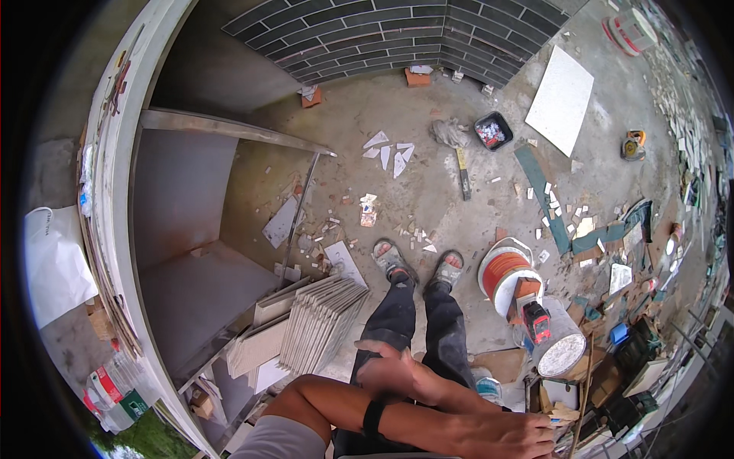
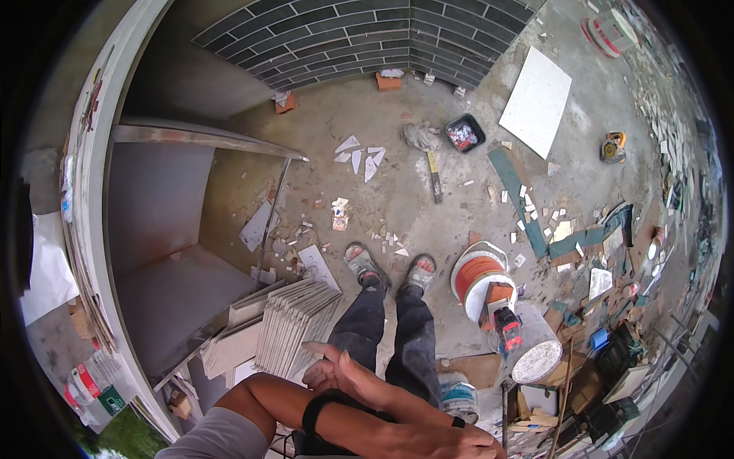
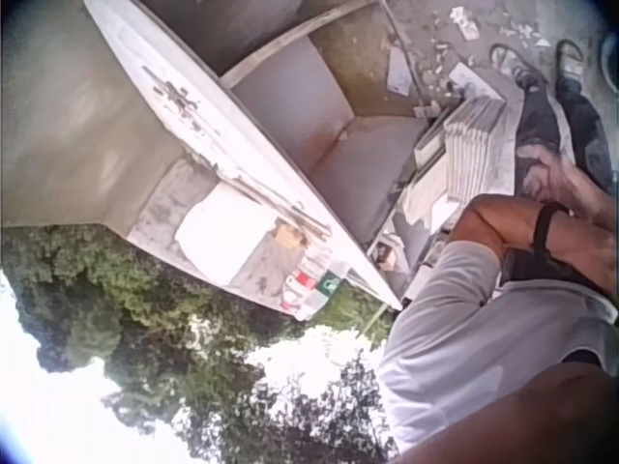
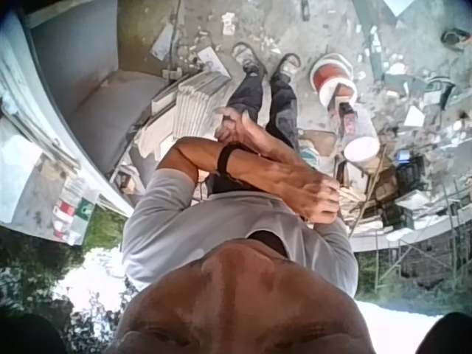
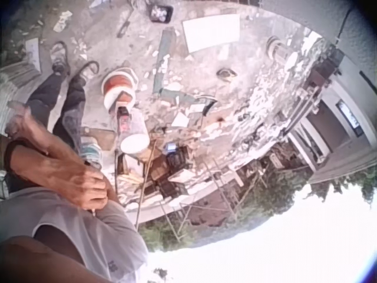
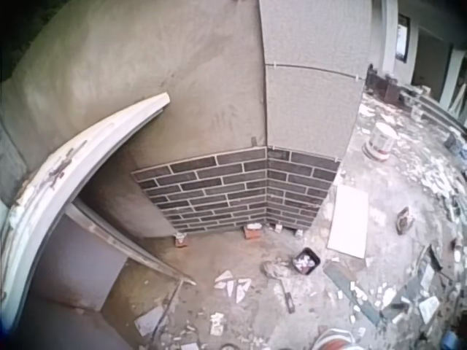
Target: Applying tiles to a wall and measuring the area with a tape measure.
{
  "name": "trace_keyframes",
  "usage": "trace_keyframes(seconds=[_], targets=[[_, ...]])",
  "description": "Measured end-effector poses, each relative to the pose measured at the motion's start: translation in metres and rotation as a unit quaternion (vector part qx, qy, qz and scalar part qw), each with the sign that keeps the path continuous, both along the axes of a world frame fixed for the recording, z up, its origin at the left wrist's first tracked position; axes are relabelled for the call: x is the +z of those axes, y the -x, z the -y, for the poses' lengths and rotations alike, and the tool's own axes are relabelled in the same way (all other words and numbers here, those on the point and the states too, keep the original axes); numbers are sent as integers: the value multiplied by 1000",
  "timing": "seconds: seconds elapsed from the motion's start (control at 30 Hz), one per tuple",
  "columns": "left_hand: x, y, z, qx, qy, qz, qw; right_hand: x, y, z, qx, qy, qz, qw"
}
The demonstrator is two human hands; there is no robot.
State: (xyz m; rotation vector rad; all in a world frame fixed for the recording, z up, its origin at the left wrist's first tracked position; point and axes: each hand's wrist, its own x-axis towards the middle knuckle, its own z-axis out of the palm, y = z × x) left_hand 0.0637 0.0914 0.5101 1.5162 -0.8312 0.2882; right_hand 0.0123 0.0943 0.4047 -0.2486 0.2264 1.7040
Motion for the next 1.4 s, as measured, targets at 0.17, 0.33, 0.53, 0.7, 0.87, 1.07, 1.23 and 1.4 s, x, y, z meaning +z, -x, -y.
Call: trace_keyframes(seconds=[0.17, 0.33, 0.53, 0.7, 0.87, 1.07, 1.23, 1.4], targets=[[2, -1, -2, 10, 7, -5, 1000, -11, 5, 10, -42, -65, -41, 996], [9, -6, 2, 13, -2, 8, 1000, 7, 8, 3, -43, -4, -27, 999], [8, -5, -1, 29, 8, -6, 1000, -18, 2, 17, -30, -78, -44, 996], [12, -6, 1, 43, -12, 27, 999, 18, -1, 0, -29, 52, 5, 998], [3, -6, -3, -11, 11, -11, 1000, 2, 0, 6, -27, 7, -39, 999], [7, -1, 1, 13, -15, -6, 1000, -3, 0, 17, 5, 1, -21, 1000], [5, -3, 3, 5, -8, 3, 1000, 7, -1, 8, -16, 30, -32, 999], [8, -2, 0, -12, -6, 1, 1000, -18, 2, 22, 11, -55, -30, 998]])
